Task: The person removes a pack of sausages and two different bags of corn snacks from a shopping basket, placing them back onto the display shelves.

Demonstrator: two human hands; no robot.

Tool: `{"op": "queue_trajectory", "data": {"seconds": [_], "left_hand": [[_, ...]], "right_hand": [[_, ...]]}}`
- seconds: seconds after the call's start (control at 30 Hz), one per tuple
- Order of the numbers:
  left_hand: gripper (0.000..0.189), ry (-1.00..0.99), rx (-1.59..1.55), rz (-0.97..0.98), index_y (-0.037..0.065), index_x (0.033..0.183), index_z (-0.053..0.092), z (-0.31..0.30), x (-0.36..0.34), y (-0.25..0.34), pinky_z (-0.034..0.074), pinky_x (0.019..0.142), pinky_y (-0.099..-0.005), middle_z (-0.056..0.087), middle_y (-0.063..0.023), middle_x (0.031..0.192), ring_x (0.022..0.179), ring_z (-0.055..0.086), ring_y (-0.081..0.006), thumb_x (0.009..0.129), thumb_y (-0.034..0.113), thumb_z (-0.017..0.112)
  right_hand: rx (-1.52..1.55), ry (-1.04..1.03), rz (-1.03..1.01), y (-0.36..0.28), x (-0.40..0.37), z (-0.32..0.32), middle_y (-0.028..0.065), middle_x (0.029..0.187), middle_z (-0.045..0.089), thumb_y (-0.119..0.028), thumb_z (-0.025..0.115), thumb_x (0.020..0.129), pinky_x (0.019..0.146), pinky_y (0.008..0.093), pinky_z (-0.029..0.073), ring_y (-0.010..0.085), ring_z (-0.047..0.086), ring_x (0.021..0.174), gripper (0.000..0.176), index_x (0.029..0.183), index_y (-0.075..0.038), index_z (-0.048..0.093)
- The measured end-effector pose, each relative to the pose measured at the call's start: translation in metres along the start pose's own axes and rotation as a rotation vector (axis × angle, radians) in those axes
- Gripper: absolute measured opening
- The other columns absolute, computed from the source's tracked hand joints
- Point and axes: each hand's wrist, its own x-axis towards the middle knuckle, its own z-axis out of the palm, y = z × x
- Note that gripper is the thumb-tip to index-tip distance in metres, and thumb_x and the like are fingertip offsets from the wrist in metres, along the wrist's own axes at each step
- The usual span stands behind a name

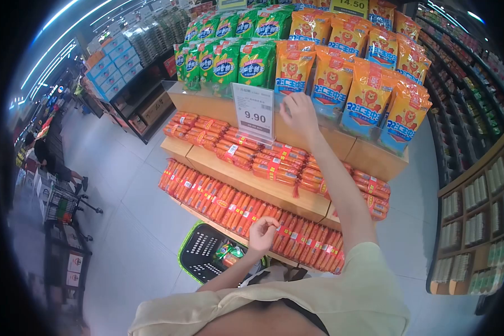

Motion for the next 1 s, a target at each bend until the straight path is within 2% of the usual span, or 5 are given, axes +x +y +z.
{"op": "queue_trajectory", "data": {"seconds": [0.13,0.37,0.5,0.67,1.0], "left_hand": [[0.017,-0.085,0.018,-0.245,0.004,0.085,0.061,-0.017,-0.052,-0.011,0.035,0.057,-0.0165,0.053,0.0018,0.077,0.066,0.046,-0.0019,0.08,-0.007,0.049],[0.042,-0.14,0.355,0.006,0.009,0.084,0.065,-0.033,-0.137,-0.04,0.034,0.058,-0.0214,0.046,-0.0021,0.082,0.069,0.04,-0.0115,0.057,-0.013,0.043],[0.045,-0.198,0.407,-0.245,0.012,0.087,0.065,-0.013,-0.19,-0.024,0.037,0.061,-0.0226,0.048,-0.0036,0.089,0.072,0.043,-0.0127,0.057,-0.015,0.044],[0.048,-0.35,0.41,-0.182,0.011,0.091,0.064,0.018,-0.255,0.001,0.037,0.066,-0.0214,0.049,-0.0025,0.097,0.084,0.043,-0.013,0.061,-0.017,0.04],[0.051,-0.421,0.377,-0.2,0.012,0.095,0.063,-0.026,-0.332,0.022,0.043,0.068,-0.0243,0.043,-0.0081,0.11,0.085,0.051,-0.0159,0.062,-0.017,0.038]], "right_hand": [[0.209,-0.043,0.204,-0.103,-0.071,-0.05,0.0092,0.081,0.054,-0.003,0.065,0.072,0.071,0.0381,0.041,0.0285,0.053,0.079,0.014,0.081,-0.006,0.055],[0.592,-0.34,0.817,-0.27,-0.291,-0.158,0.0084,0.076,0.059,-0.005,0.067,0.076,0.067,0.0317,0.043,0.0209,0.054,0.07,0.01,0.081,-0.004,0.059],[0.591,-0.458,0.763,-0.291,-0.339,-0.241,0.0079,0.075,0.059,-0.006,0.068,0.077,0.063,0.0286,0.045,0.0164,0.055,0.069,0.01,0.082,-0.003,0.06],[0.579,-0.497,0.928,-0.306,-0.37,-0.304,0.0053,0.072,0.059,-0.006,0.066,0.08,0.062,0.0264,0.045,0.0127,0.057,0.066,0.009,0.083,-0.003,0.059],[0.709,-0.491,1.058,-0.412,-0.368,-0.304,0.0038,0.07,0.059,-0.008,0.065,0.082,0.061,0.0257,0.046,0.0106,0.054,0.063,0.01,0.084,-0.003,0.057]]}}
